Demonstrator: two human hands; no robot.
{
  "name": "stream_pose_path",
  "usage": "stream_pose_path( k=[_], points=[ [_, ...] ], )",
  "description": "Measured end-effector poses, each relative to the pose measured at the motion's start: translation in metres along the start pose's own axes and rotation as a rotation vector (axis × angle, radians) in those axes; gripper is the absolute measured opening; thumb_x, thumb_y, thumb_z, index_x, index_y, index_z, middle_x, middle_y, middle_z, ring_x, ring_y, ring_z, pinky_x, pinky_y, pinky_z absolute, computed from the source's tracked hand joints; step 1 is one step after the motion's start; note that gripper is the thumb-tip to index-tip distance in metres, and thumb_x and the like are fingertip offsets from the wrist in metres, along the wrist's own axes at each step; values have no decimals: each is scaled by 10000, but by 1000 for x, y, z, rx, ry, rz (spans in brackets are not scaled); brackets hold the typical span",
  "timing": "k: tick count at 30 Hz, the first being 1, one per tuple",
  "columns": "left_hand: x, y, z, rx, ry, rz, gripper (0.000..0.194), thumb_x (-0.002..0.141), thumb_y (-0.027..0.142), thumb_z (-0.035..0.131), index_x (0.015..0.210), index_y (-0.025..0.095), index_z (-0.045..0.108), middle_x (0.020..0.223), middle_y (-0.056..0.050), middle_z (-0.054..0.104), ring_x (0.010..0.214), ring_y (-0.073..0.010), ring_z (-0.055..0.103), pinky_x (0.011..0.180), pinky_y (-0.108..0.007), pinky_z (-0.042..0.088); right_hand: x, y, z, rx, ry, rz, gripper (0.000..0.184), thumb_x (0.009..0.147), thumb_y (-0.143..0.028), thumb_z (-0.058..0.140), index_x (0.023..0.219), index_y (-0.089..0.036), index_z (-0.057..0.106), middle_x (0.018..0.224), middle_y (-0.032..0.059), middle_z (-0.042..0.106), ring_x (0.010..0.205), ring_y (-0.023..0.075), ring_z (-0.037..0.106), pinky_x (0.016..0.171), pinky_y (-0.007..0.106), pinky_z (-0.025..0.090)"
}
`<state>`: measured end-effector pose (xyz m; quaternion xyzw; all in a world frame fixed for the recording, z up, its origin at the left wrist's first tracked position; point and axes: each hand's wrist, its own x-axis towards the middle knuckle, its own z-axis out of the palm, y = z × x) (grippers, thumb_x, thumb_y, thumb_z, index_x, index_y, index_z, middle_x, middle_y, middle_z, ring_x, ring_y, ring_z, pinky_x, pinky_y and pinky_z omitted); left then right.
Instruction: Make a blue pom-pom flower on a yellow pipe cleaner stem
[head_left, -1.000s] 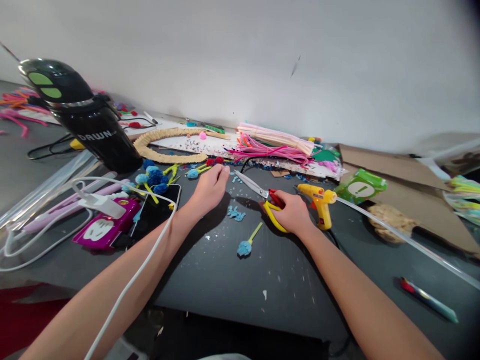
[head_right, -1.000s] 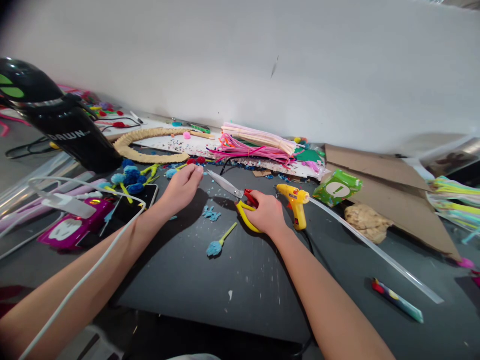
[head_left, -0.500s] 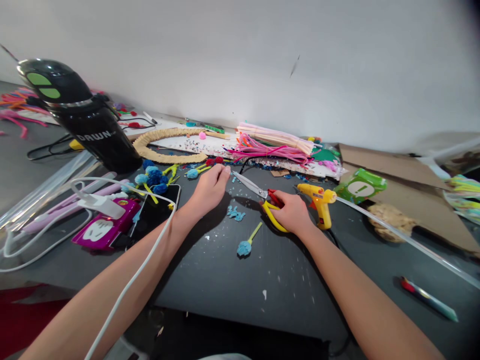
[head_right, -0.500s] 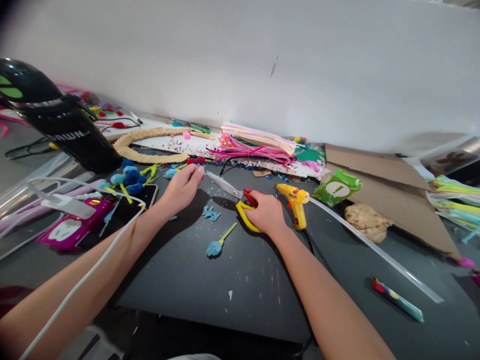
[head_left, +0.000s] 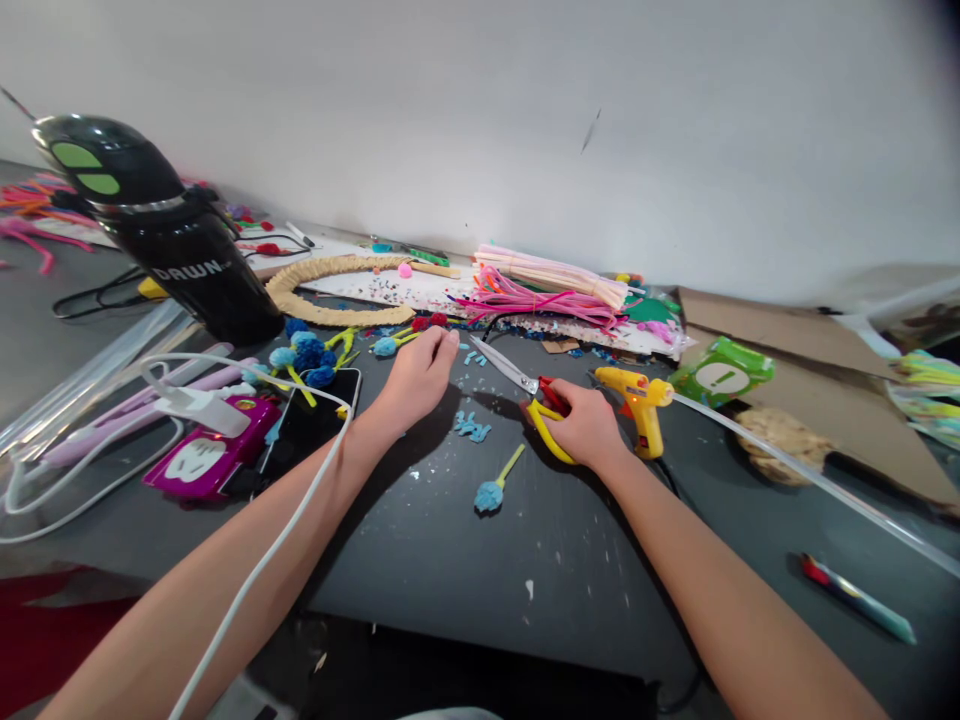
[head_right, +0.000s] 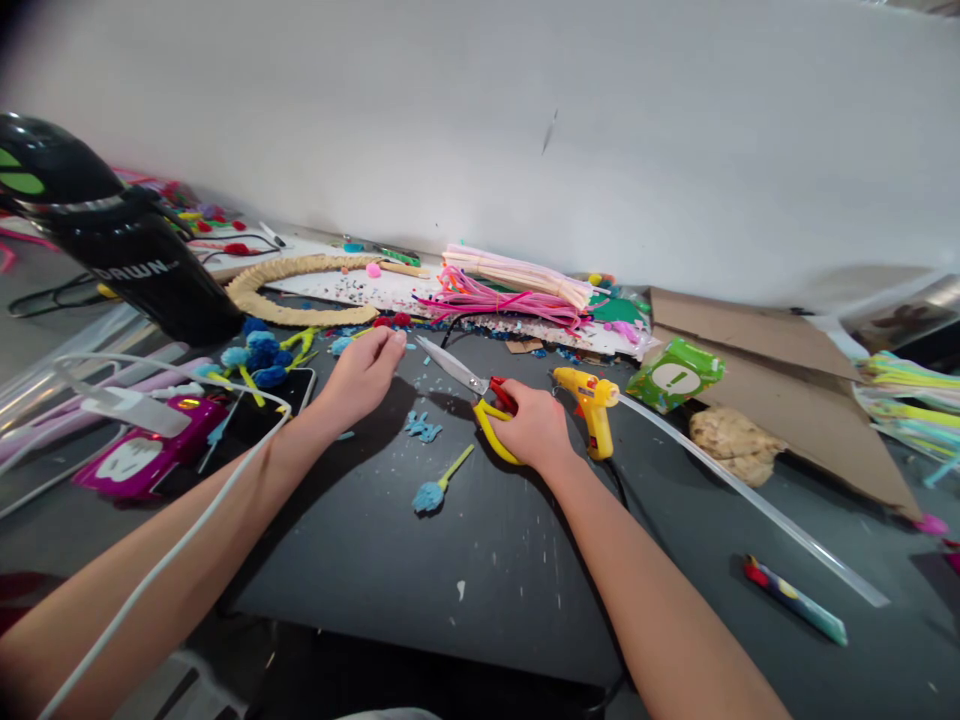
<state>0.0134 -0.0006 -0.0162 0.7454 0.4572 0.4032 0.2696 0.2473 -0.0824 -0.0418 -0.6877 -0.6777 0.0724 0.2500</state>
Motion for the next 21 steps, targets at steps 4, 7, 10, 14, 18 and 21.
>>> stream_pose_path(
  k=[4,7,10,14,18,21],
  points=[
    [0,0,0,9,9,4,383,966,400,391,645,193,365,597,28,392,576,-115,380,561,-278,283,-1,-1,-1,-9,-10,-8,242,742,-453,626,800,-222,668,640,-6,638,569,148,521,527,250,296],
    [0,1,0,5,6,-1,387,965,410,388,645,193,363,594,29,384,577,-115,377,564,-278,283,-1,-1,-1,0,-13,-16,239,742,-452,626,798,-223,667,639,-8,637,578,150,523,535,249,299],
    [0,1,0,2,3,1,390,962,418,390,644,194,356,595,29,378,579,-117,372,566,-279,283,-1,0,-1,9,-20,-13,262,740,-473,634,821,-228,678,657,-7,650,584,153,530,541,250,302],
    [0,1,0,2,3,1,395,960,419,396,640,194,344,592,30,371,577,-116,362,562,-281,275,0,1,0,-6,-29,-8,270,738,-480,644,824,-227,688,663,-6,656,591,156,538,542,254,299],
    [0,1,1,-2,-4,-3,396,960,421,397,641,191,348,592,32,369,574,-112,360,558,-277,271,0,3,1,-8,-32,-13,244,728,-423,658,875,-235,708,682,-6,670,610,159,553,555,253,310],
    [0,0,1,1,-7,1,395,961,420,395,644,189,357,591,33,371,574,-109,363,558,-274,273,1,4,1,-2,-43,-9,263,732,-427,659,913,-245,717,692,-7,679,624,162,565,567,252,320]
  ],
)
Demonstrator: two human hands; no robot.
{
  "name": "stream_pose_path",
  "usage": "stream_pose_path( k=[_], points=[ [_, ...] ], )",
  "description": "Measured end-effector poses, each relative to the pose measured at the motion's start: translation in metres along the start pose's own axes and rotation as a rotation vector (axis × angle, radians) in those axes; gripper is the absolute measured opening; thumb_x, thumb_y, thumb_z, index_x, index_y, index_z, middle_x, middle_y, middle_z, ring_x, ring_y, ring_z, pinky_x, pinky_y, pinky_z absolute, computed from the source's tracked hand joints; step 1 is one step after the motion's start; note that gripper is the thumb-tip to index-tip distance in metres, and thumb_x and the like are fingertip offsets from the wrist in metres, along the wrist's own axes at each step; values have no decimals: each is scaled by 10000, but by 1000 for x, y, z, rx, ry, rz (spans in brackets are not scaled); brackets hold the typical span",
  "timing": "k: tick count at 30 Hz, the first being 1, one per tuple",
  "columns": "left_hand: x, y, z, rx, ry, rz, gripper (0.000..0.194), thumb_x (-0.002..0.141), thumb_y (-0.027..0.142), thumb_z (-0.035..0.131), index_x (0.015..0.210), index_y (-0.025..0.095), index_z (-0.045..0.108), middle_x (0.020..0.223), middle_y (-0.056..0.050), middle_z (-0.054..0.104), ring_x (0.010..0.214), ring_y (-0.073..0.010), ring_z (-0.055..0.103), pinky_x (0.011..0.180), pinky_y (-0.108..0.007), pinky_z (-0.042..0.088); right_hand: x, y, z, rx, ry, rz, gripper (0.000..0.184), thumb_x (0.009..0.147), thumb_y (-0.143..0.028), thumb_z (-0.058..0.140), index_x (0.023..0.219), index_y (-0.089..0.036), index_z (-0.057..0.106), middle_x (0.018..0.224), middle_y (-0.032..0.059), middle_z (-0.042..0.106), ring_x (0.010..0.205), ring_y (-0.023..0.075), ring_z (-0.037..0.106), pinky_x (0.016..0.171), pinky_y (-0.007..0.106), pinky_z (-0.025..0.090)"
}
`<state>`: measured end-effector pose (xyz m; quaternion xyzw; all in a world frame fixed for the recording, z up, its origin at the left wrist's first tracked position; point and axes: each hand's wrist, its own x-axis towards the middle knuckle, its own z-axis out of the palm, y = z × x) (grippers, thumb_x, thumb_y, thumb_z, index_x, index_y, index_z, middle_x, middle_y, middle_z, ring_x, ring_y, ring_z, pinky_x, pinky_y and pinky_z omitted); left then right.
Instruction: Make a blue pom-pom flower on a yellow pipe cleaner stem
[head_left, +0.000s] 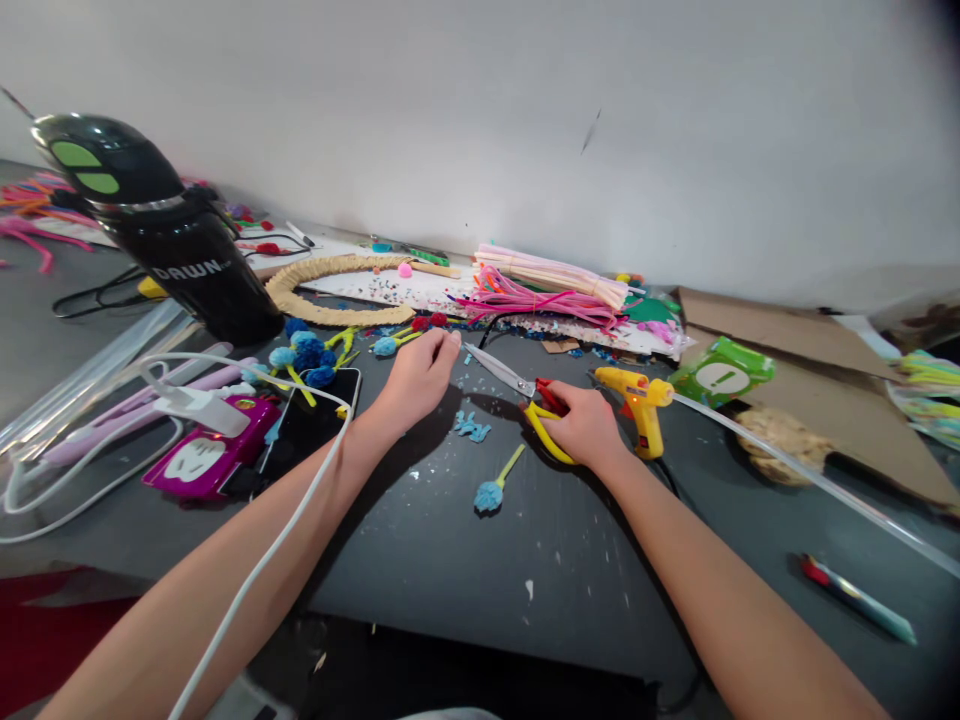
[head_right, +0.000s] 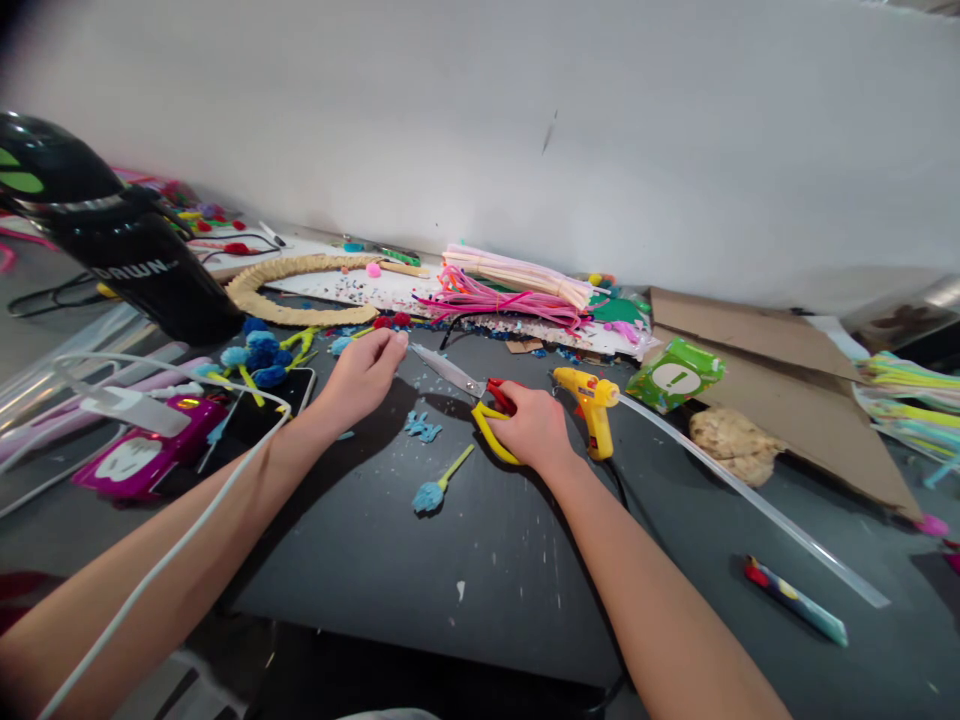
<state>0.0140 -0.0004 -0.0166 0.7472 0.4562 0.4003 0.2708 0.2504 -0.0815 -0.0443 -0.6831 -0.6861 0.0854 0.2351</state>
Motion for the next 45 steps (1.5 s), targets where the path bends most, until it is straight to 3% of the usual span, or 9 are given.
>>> stream_pose_path(
  k=[10,16,34,45],
  points=[
    [1,1,-1,6,18,-9,396,961,413,399,638,186,373,580,33,368,564,-107,362,551,-279,266,-1,-2,-1,1,28,26,270,745,-485,643,804,-223,673,668,-4,660,605,156,552,546,247,309],
    [0,0,-1,7,13,-15,408,959,423,403,631,185,355,575,38,357,558,-102,349,546,-277,263,-1,-5,-2,6,29,0,321,745,-512,643,875,-223,696,669,-1,660,575,147,530,533,248,299],
    [0,0,-1,-1,-37,10,394,977,420,372,657,191,365,598,31,382,574,-113,366,559,-285,272,1,2,1,-16,7,-32,220,725,-393,649,851,-223,707,661,1,662,593,155,530,556,252,303],
    [0,-1,-1,8,-34,23,375,979,417,365,677,195,382,604,28,406,573,-116,381,560,-281,282,-1,-3,-2,33,20,9,325,748,-522,635,835,-214,693,659,2,652,578,146,525,530,247,300]
  ],
)
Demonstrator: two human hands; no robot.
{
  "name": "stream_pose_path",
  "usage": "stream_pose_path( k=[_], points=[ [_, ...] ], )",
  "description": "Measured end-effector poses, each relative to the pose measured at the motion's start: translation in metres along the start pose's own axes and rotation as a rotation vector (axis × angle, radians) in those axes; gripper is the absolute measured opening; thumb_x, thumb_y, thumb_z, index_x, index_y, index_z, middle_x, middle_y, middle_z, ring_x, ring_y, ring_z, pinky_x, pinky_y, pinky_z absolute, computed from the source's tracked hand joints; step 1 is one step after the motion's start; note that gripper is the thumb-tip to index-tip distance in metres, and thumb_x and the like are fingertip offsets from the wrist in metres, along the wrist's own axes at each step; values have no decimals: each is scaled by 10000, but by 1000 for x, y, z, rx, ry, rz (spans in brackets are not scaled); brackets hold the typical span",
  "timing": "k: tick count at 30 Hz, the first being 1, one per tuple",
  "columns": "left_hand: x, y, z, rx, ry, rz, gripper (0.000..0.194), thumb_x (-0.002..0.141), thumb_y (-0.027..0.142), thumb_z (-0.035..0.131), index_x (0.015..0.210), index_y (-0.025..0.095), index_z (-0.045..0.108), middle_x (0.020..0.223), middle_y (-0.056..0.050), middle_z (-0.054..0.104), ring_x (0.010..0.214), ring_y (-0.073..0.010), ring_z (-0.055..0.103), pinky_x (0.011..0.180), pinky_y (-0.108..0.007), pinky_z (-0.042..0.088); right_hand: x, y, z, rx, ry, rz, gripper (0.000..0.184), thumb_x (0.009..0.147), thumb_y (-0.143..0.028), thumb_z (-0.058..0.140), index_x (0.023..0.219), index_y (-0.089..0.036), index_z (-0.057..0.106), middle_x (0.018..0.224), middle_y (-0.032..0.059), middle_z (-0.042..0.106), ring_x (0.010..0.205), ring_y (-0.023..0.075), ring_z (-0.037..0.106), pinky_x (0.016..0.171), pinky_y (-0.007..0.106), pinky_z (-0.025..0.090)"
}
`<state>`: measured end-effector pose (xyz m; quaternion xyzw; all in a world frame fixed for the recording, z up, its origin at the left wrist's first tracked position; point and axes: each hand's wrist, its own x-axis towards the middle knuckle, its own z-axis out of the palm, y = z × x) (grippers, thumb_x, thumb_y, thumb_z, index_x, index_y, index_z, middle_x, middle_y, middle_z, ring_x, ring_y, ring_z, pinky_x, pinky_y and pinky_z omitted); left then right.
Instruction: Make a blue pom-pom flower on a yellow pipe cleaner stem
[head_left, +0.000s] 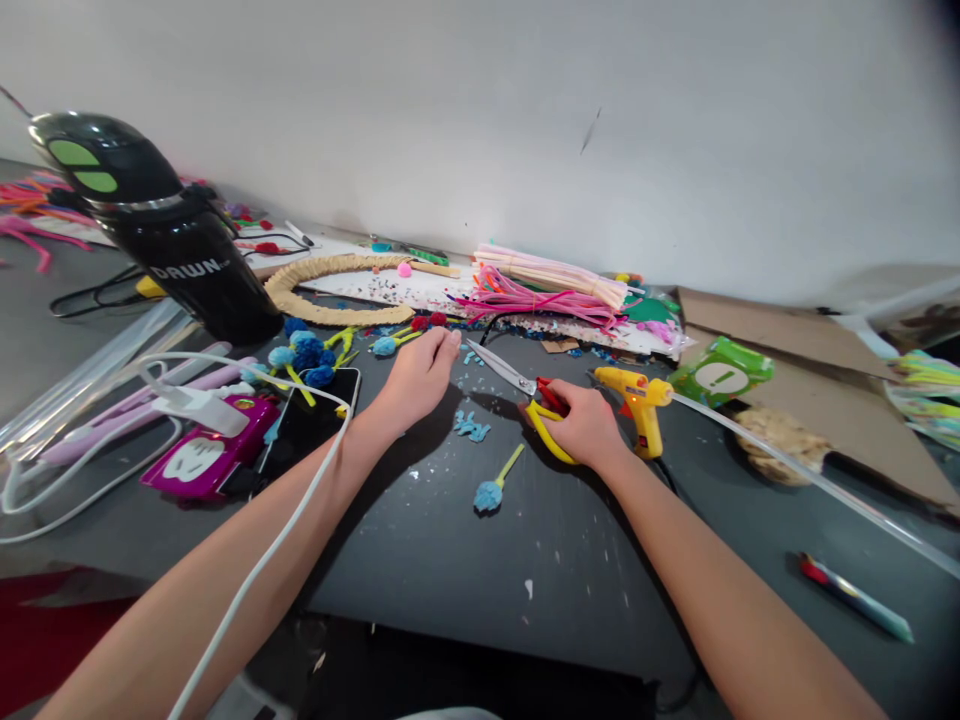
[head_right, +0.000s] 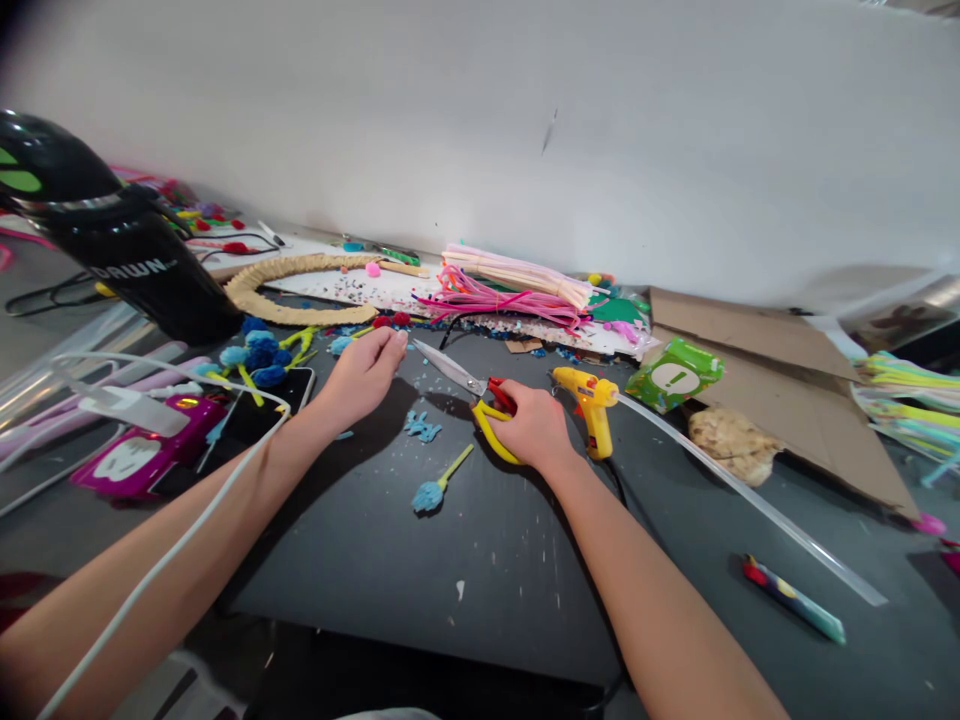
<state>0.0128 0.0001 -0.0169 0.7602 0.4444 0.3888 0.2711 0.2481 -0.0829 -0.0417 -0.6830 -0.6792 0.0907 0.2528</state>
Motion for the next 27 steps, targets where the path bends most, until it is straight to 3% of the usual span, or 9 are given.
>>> stream_pose_path(
  k=[12,18,27],
  points=[
    [0,0,0,-4,-4,12,359,978,402,368,685,196,384,607,28,407,574,-118,374,561,-281,280,1,1,-2,-2,-35,-27,308,756,-507,628,831,-215,694,649,-2,638,575,144,505,537,251,298],
    [0,-1,0,-8,-6,12,350,978,398,372,694,195,395,618,26,424,581,-119,383,568,-279,286,3,5,0,2,-25,-43,225,742,-407,636,824,-208,698,638,-8,626,585,139,499,547,243,293],
    [0,-2,0,2,-3,8,336,974,402,377,713,196,422,639,17,459,603,-127,426,583,-277,307,0,-1,-2,2,-2,-15,285,746,-489,631,762,-205,649,630,-6,620,565,135,493,526,244,283]
  ],
)
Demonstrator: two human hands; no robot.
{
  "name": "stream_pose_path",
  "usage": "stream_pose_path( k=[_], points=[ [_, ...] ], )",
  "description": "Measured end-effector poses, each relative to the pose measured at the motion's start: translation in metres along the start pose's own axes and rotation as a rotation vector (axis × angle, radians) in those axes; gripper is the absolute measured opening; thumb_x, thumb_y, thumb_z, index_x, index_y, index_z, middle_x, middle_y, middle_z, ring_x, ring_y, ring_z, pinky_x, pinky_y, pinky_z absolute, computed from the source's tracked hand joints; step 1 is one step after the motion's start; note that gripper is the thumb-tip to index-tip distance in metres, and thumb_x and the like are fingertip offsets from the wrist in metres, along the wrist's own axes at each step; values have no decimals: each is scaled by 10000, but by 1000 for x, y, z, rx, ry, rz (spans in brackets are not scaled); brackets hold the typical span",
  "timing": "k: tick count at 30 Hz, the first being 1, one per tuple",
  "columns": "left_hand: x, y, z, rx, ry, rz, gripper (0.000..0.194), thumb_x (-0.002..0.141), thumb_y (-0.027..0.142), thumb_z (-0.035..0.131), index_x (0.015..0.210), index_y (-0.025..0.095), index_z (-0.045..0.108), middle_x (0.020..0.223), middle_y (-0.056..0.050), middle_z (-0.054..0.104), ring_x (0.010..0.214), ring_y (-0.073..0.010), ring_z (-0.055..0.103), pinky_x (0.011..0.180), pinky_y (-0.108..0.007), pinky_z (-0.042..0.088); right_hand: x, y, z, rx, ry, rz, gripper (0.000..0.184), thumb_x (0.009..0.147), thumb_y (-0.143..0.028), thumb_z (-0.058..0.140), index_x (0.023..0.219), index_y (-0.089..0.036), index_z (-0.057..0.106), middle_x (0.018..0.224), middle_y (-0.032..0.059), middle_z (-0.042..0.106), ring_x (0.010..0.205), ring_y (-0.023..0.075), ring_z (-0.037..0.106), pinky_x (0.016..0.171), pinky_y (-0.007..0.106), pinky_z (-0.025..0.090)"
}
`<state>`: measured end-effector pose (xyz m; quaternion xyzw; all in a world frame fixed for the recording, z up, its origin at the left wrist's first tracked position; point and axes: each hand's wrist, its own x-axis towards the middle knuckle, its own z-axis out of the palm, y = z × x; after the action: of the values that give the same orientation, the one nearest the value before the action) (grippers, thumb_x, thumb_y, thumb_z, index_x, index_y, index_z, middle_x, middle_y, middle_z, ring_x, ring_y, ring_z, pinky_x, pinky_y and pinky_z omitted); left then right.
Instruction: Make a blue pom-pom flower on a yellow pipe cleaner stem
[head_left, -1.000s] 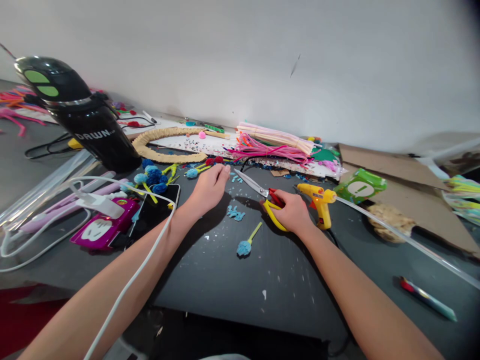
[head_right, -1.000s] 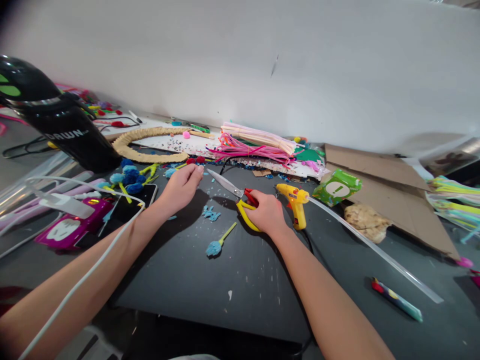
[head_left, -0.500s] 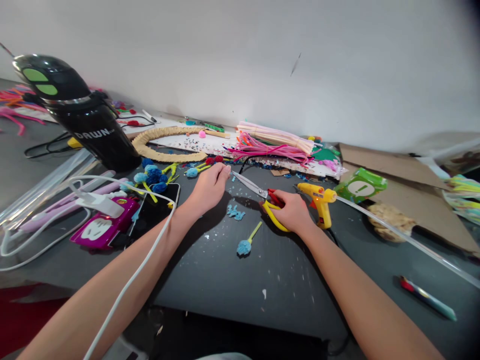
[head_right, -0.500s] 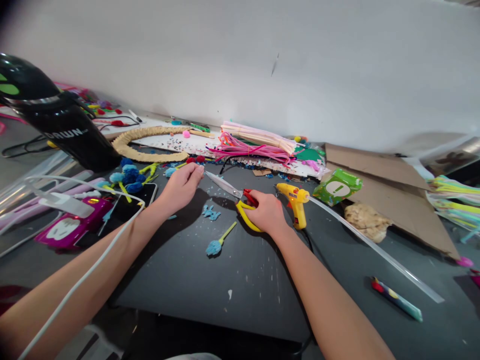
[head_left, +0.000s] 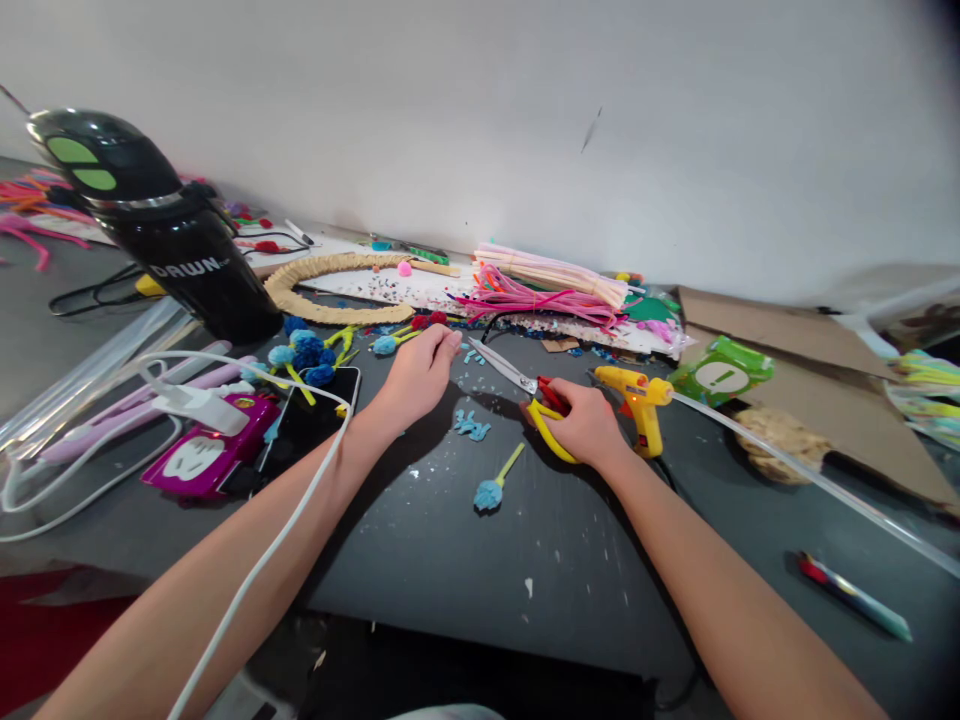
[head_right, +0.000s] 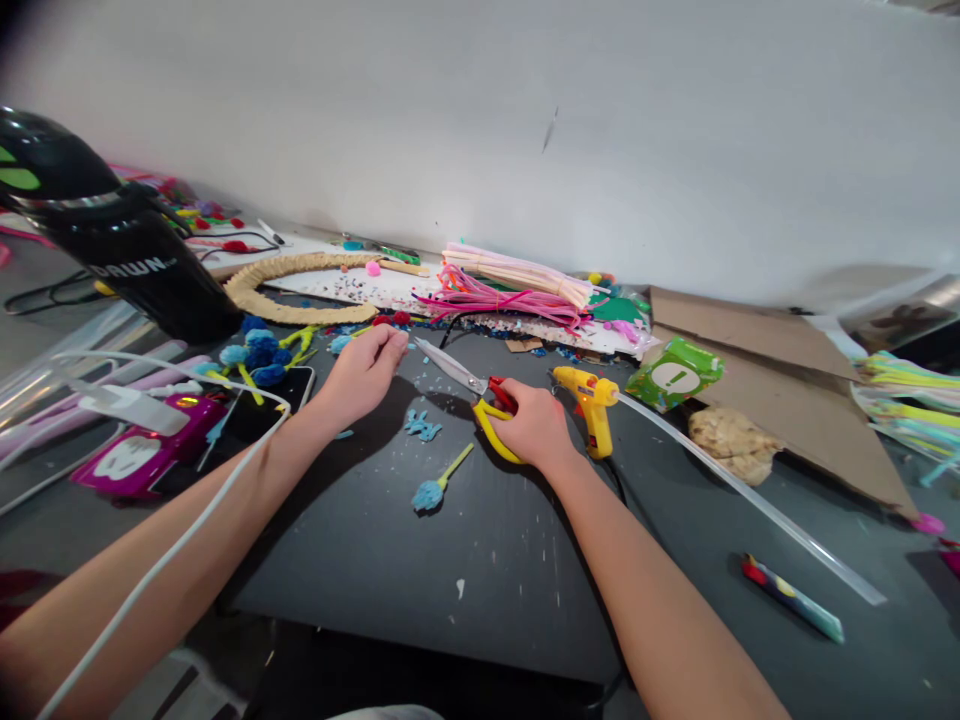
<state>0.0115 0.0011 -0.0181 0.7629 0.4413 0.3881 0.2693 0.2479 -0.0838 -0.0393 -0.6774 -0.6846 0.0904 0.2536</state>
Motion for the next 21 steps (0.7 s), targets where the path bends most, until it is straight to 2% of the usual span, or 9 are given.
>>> stream_pose_path(
  k=[11,21],
  points=[
    [-1,1,0,-3,7,5,327,970,389,388,708,195,418,624,22,442,590,-123,405,568,-274,298,1,0,0,-17,-17,-16,302,753,-504,620,763,-206,666,619,-3,620,561,139,486,528,249,282],
    [0,0,0,4,4,5,330,972,392,387,712,194,430,631,19,460,596,-125,426,576,-276,306,2,5,1,-20,-28,-19,209,731,-389,636,826,-216,702,643,-8,635,575,144,501,534,248,292]
  ],
)
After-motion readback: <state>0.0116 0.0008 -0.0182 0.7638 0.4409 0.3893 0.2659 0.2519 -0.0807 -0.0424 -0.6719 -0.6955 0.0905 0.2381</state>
